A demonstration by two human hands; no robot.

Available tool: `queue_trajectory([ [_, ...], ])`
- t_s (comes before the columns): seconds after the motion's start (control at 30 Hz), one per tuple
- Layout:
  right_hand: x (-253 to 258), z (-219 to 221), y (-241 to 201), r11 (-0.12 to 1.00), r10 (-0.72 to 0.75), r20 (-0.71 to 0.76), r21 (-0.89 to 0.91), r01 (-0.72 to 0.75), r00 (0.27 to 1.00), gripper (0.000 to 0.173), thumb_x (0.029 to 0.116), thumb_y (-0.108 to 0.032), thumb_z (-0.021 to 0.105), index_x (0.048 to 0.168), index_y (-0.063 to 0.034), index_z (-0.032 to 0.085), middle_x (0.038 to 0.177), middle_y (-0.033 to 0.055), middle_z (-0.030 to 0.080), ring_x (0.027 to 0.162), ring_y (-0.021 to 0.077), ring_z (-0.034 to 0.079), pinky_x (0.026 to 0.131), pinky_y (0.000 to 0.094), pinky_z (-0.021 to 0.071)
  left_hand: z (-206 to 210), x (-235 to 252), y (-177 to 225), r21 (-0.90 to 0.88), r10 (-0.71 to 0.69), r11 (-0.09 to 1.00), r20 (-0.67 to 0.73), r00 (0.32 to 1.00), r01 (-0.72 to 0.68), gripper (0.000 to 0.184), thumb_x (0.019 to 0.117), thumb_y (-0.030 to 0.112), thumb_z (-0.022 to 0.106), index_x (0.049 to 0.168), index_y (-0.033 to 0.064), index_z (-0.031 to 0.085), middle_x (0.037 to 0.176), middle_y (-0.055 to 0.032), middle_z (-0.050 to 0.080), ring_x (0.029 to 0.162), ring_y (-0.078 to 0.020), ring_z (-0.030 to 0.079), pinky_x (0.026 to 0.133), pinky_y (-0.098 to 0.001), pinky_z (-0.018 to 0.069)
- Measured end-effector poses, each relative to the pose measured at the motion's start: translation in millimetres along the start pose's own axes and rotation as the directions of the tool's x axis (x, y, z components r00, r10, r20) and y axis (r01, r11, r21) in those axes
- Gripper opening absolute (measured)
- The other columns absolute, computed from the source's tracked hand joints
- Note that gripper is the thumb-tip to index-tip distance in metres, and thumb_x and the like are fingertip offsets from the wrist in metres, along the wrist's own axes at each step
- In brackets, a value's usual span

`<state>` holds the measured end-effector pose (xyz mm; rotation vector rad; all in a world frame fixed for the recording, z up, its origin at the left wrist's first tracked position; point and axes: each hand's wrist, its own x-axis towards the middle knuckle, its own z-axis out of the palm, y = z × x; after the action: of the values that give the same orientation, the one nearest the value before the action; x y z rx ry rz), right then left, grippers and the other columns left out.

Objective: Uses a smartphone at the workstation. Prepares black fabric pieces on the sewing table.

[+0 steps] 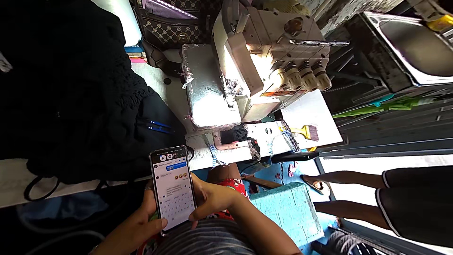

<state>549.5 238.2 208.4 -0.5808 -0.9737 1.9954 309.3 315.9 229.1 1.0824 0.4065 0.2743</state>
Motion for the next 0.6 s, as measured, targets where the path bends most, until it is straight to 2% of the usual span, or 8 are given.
queue_trajectory([
  [0.1, 2, 3, 0, 0.999, -0.006, -0.048, -0.043, 0.004, 0.999, 0.093, 0.0794, 0.011, 0.066, 0.151, -0.0092, 0.01, 0.136, 0.006, 0.057, 0.112, 0.0177, 0.069, 0.069, 0.0319, 0.0638, 1, 0, 0, 0.064, 0.017, 0.998, 0.012, 1.0, -0.018, 0.088, 0.091, 0.007, 0.064, 0.155, 0.0221, 0.006, 0.15, 0.0133, 0.05, 0.131, -0.0052, 0.057, 0.109, -0.0282, 0.0505],
  [0.17, 5, 10, -2, 0.996, -0.015, -0.136, -0.091, 0.002, 0.991, 0.095, 0.0771, 0.011, 0.07, 0.149, -0.0076, 0.011, 0.13, 0.0071, 0.06, 0.103, 0.0156, 0.072, 0.064, 0.0291, 0.0625, 2, 0, 1, 0.116, 0.019, 0.993, 0.002, 1.0, -0.019, 0.089, 0.0891, 0.008, 0.065, 0.154, 0.018, 0.004, 0.15, 0.0129, 0.049, 0.131, -0.0034, 0.056, 0.109, -0.0272, 0.0507],
  [0.2, 6, 14, -3, 0.992, -0.028, -0.183, -0.129, 0.004, 0.983, 0.098, 0.0758, 0.01, 0.072, 0.15, -0.0053, 0.01, 0.13, 0.0084, 0.059, 0.101, 0.0141, 0.072, 0.065, 0.0282, 0.0621, 2, 0, 0, 0.125, 0.013, 0.992, -0.009, 1.0, -0.012, 0.089, 0.0885, 0.008, 0.065, 0.154, 0.0174, 0.005, 0.15, 0.0126, 0.049, 0.132, -0.003, 0.055, 0.109, -0.0272, 0.0504],
  [0.27, 10, 18, -4, 0.98, -0.064, -0.25, -0.198, 0.013, 0.966, 0.107, 0.074, 0.007, 0.076, 0.153, 0.0006, 0.004, 0.135, 0.0132, 0.054, 0.109, 0.0122, 0.068, 0.078, 0.0276, 0.0617, 2, 0, -1, 0.115, 0.002, 0.993, -0.012, 1.0, -0.001, 0.091, 0.0886, 0.007, 0.064, 0.156, 0.0183, 0.004, 0.152, 0.0119, 0.048, 0.134, -0.004, 0.053, 0.112, -0.0285, 0.0486],
  [0.33, 12, 19, -3, 0.97, -0.104, -0.288, -0.242, 0.033, 0.952, 0.113, 0.0722, 0.005, 0.079, 0.154, 0.0054, 0.001, 0.142, 0.0193, 0.049, 0.12, 0.0126, 0.063, 0.096, 0.0282, 0.0565, 3, -1, -1, 0.13, -0.015, 0.991, -0.016, 1.0, 0.017, 0.09, 0.0889, 0.008, 0.064, 0.155, 0.0156, 0.004, 0.153, 0.0103, 0.047, 0.135, -0.0042, 0.052, 0.113, -0.029, 0.0478],
  [0.4, 15, 19, 0, 0.956, -0.147, -0.322, -0.287, 0.052, 0.935, 0.117, 0.0704, 0.003, 0.081, 0.155, 0.0079, 0.001, 0.144, 0.0232, 0.047, 0.126, 0.0136, 0.059, 0.105, 0.029, 0.0518, 5, -1, 0, 0.147, -0.027, 0.989, -0.025, 0.999, 0.03, 0.09, 0.0892, 0.01, 0.064, 0.156, 0.0169, 0.005, 0.153, 0.0108, 0.047, 0.136, -0.0034, 0.051, 0.113, -0.0287, 0.0469],
  [0.53, 16, 20, 1, 0.928, -0.171, -0.351, -0.371, 0.031, 0.92, 0.118, 0.0711, -0.001, 0.084, 0.155, 0.0108, 0.001, 0.146, 0.0265, 0.046, 0.129, 0.0135, 0.057, 0.109, 0.0276, 0.0477, 7, 0, 2, 0.168, -0.033, 0.985, -0.052, 0.998, 0.041, 0.095, 0.0873, 0.008, 0.063, 0.157, 0.0171, -0.002, 0.154, 0.0116, 0.045, 0.137, -0.0013, 0.05, 0.113, -0.0269, 0.0464],
  [0.6, 13, 20, -3, 0.951, -0.122, -0.316, -0.31, 0.019, 0.941, 0.113, 0.0744, 0.001, 0.082, 0.155, 0.0084, 0.002, 0.143, 0.0212, 0.049, 0.124, 0.0113, 0.06, 0.103, 0.0265, 0.0521, 9, 1, 4, 0.143, -0.045, 0.988, -0.078, 0.996, 0.055, 0.094, 0.0865, 0.007, 0.063, 0.155, 0.0144, 0.0, 0.151, 0.012, 0.047, 0.133, -0.0007, 0.053, 0.11, -0.0257, 0.0491],
])
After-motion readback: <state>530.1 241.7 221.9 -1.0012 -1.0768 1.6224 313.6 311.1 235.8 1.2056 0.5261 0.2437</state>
